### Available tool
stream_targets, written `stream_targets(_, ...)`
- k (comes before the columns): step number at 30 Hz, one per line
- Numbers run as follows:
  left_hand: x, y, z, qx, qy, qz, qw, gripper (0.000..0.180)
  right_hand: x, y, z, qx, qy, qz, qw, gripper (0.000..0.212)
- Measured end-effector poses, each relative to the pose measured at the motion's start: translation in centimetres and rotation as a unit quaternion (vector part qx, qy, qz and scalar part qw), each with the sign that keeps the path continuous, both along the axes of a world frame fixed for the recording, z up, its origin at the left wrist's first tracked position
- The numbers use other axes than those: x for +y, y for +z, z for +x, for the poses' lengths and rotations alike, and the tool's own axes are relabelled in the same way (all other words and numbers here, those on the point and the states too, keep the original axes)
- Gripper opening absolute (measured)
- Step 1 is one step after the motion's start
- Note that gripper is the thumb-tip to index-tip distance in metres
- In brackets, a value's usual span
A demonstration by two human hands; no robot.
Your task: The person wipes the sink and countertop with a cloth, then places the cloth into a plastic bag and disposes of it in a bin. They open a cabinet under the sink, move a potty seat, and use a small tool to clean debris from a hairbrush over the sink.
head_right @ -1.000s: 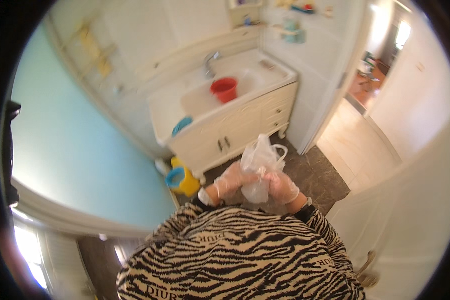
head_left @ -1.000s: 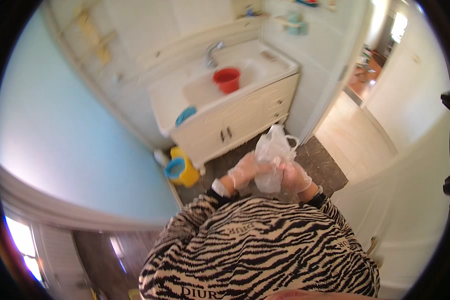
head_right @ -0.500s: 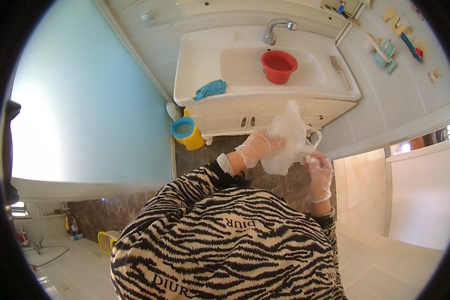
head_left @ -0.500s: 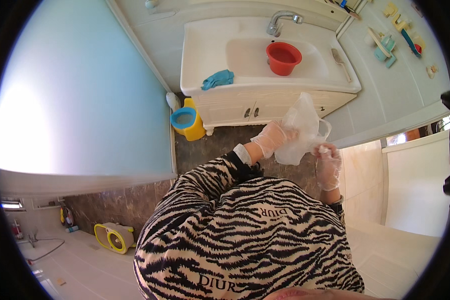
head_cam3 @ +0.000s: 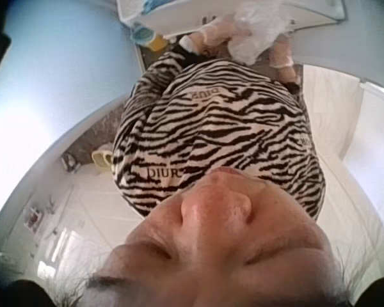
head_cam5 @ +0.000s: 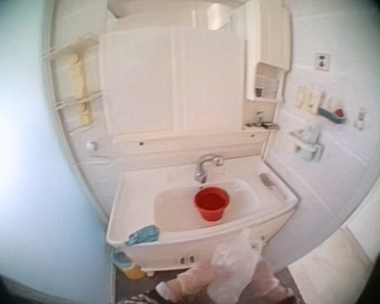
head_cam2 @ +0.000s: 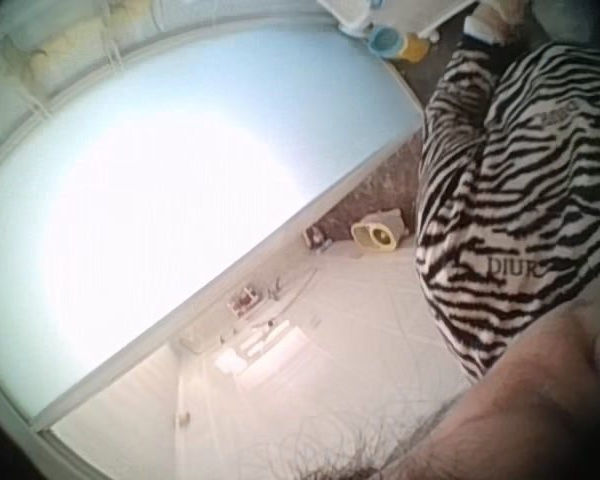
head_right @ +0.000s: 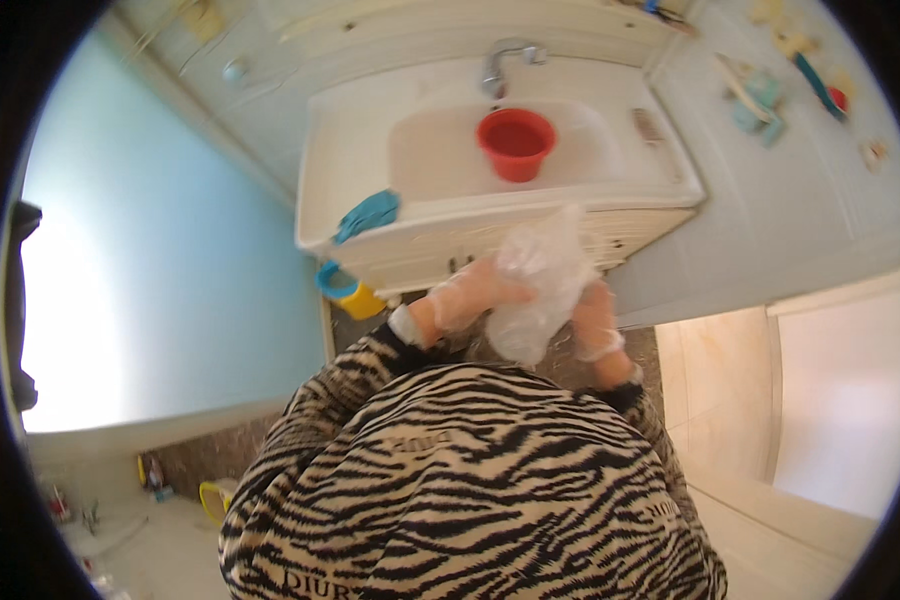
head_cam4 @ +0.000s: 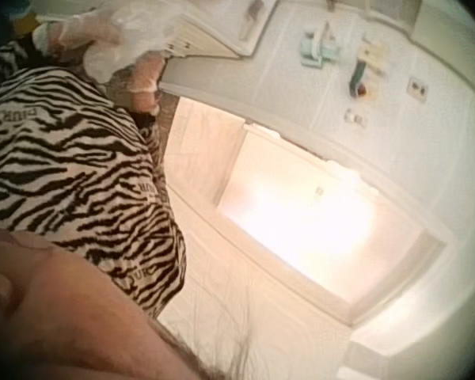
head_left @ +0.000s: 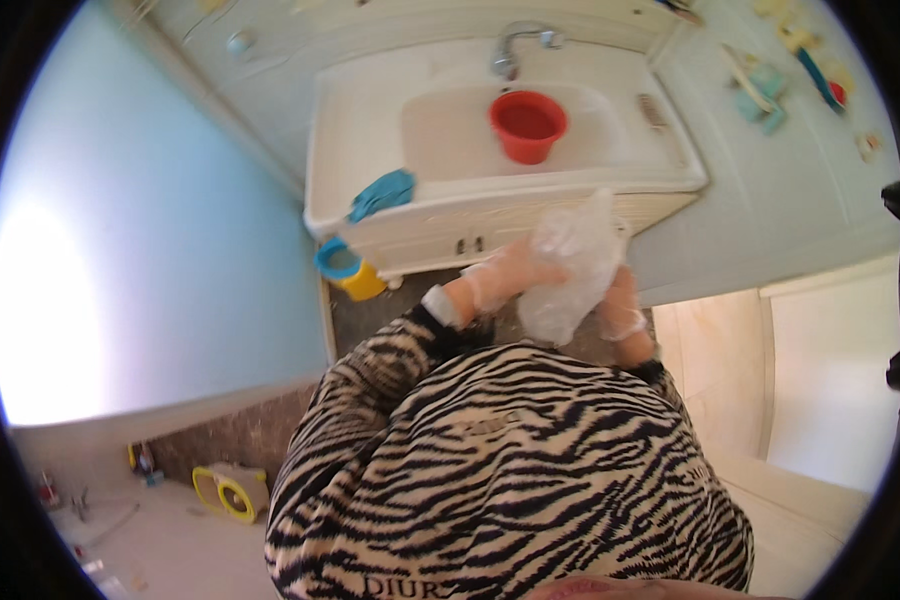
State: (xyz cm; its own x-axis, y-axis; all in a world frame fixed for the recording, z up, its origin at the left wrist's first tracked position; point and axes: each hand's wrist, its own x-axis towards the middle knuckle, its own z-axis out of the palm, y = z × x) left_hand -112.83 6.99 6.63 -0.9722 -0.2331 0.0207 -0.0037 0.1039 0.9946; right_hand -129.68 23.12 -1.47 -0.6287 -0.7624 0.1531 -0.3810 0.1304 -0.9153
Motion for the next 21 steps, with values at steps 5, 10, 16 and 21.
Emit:
stream_targets(5,2.0,2.0,-1.0,-0.009,0.111,-0.183,0.977,0.081,-4.1,0.3,-0.4,0.228,0.07,-0.136,0.961,0.037)
stream_targets(10,5.2,-0.6,1.0,0.094,0.2,-0.289,0.932,0.084,0.4,-0.3,0.7,0.047,0.217,-0.154,0.963,0.039)
stream_targets(16,13.2,-4.8,8.3,0.006,0.328,-0.075,0.942,0.081,11.2,0.1,10.7,-0.3,0.287,-0.168,0.894,0.047)
stream_targets(21,23.4,-8.3,16.1,0.052,0.325,-0.003,0.944,0.077,20.3,-0.3,19.7,-0.3,0.234,-0.069,0.922,0.049)
